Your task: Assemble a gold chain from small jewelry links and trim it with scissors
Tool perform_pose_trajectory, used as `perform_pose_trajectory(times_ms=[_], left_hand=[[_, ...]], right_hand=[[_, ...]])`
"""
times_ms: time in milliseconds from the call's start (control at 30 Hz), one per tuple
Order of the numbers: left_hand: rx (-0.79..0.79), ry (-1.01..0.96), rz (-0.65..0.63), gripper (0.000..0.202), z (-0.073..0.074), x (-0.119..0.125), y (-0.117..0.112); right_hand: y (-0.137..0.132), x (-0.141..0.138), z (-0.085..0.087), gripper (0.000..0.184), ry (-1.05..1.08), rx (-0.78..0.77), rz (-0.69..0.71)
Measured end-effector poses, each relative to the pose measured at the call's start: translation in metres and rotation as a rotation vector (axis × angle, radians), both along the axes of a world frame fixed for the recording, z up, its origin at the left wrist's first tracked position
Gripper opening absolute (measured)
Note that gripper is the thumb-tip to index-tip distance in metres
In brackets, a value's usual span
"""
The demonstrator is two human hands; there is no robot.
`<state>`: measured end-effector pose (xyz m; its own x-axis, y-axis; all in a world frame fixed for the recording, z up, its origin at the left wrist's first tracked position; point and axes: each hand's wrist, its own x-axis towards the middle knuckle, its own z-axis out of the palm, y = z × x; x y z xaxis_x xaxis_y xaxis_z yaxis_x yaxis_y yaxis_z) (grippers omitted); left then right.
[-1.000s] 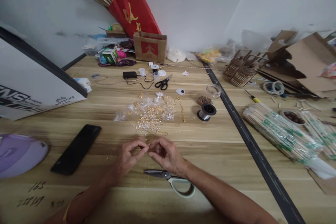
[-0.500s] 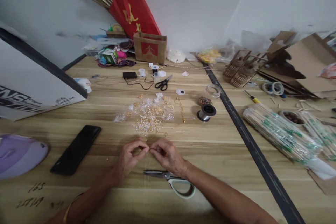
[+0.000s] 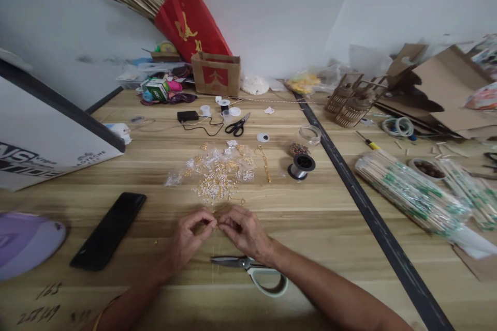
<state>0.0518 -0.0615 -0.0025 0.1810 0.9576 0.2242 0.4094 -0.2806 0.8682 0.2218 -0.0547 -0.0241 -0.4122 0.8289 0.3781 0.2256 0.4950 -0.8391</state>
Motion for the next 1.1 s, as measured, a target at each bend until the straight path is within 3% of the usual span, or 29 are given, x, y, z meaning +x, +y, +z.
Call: perform_pose_trajectory(times_ms=[367,700,833,1100], left_hand=[[-0.031,0.041,0.014,0.015,0.000,-0.001,0.003],[0.007,0.077,0.065,0.018,0.010,-0.009,0.014],[0.006,0.148,0.091,0.016,0.013,-0.015,0.026],[0.119,0.496,-0.068,0.011,0.002,-0.022,0.057]], right_hand=[[0.003,0.001,-0.001,0.014,-0.020,0.049,0.009],[0.003,0.004,0.006,0.011,-0.030,0.025,0.040],[0.003,0.004,0.005,0.011,-0.019,0.009,0.034],[0.004,0.004,0.006,0.012,-0.027,-0.009,0.035]])
